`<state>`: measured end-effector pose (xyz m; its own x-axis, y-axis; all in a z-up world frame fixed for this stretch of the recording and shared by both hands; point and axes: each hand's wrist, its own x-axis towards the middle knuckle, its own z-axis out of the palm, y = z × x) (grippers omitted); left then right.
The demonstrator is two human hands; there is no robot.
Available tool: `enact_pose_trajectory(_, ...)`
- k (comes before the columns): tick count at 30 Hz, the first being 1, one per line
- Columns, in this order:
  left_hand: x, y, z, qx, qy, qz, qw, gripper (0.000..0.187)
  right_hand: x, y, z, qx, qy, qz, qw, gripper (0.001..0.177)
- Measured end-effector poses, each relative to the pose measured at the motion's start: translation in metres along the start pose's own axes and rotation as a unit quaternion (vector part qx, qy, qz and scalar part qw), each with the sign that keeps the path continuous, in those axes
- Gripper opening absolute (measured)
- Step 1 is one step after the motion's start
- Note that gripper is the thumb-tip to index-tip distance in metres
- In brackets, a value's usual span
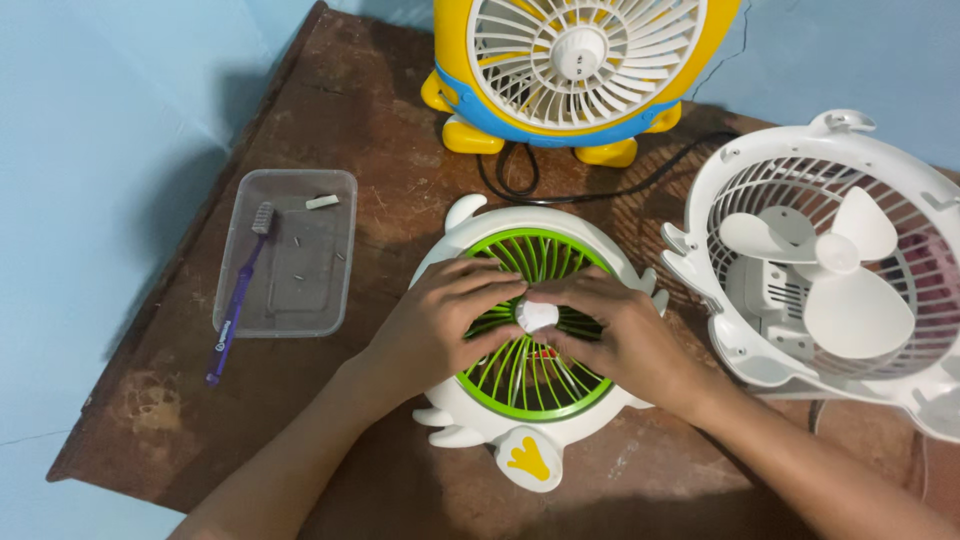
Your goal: The person assembles a white, rabbit-shaped electric fan on a wooden table. They place the green fan blade onto the motor hub, secure it with a white cap, attach the front and rear grilles, and fasten the assembly with screws using a screwdriver. A yellow Minion-shaped fan sits nearby.
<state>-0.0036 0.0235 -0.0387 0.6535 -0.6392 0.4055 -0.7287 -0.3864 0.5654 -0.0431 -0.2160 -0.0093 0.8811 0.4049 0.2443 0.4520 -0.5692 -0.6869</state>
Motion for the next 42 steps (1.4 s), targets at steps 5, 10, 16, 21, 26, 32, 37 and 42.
enact_pose_trajectory(5,0.004,-0.001,0.002,0.002,-0.019,-0.015,1.000,0.050,0.001,0.003,-0.002,0.024,-0.010,0.049,0.998,0.056)
enact_pose_trajectory(10,0.006,0.002,-0.003,-0.031,-0.045,-0.066,0.996,0.066,-0.001,0.010,-0.008,0.044,-0.020,0.037,0.998,0.061)
enact_pose_trajectory(16,0.007,0.005,-0.008,-0.031,-0.074,-0.077,0.994,0.081,-0.004,0.020,-0.003,0.061,0.035,0.095,0.993,0.024)
enact_pose_trajectory(21,0.006,0.005,-0.006,-0.025,-0.079,-0.087,0.993,0.082,-0.008,0.024,-0.001,0.030,0.027,0.040,0.998,0.025)
enact_pose_trajectory(26,0.004,0.003,-0.003,-0.013,-0.087,-0.065,0.994,0.063,-0.004,0.022,-0.002,0.095,0.021,0.103,0.990,0.033)
enact_pose_trajectory(32,0.002,0.000,0.006,0.004,-0.040,-0.047,0.998,0.051,-0.001,0.011,-0.006,0.024,-0.005,0.031,0.999,0.053)
enact_pose_trajectory(37,-0.001,0.010,0.018,0.000,0.028,-0.092,0.995,0.049,-0.001,0.008,-0.007,0.050,-0.007,0.094,0.994,0.043)
enact_pose_trajectory(42,-0.001,0.011,0.021,0.014,0.029,-0.085,0.996,0.043,-0.001,0.006,-0.003,0.009,0.018,0.076,0.997,0.039)
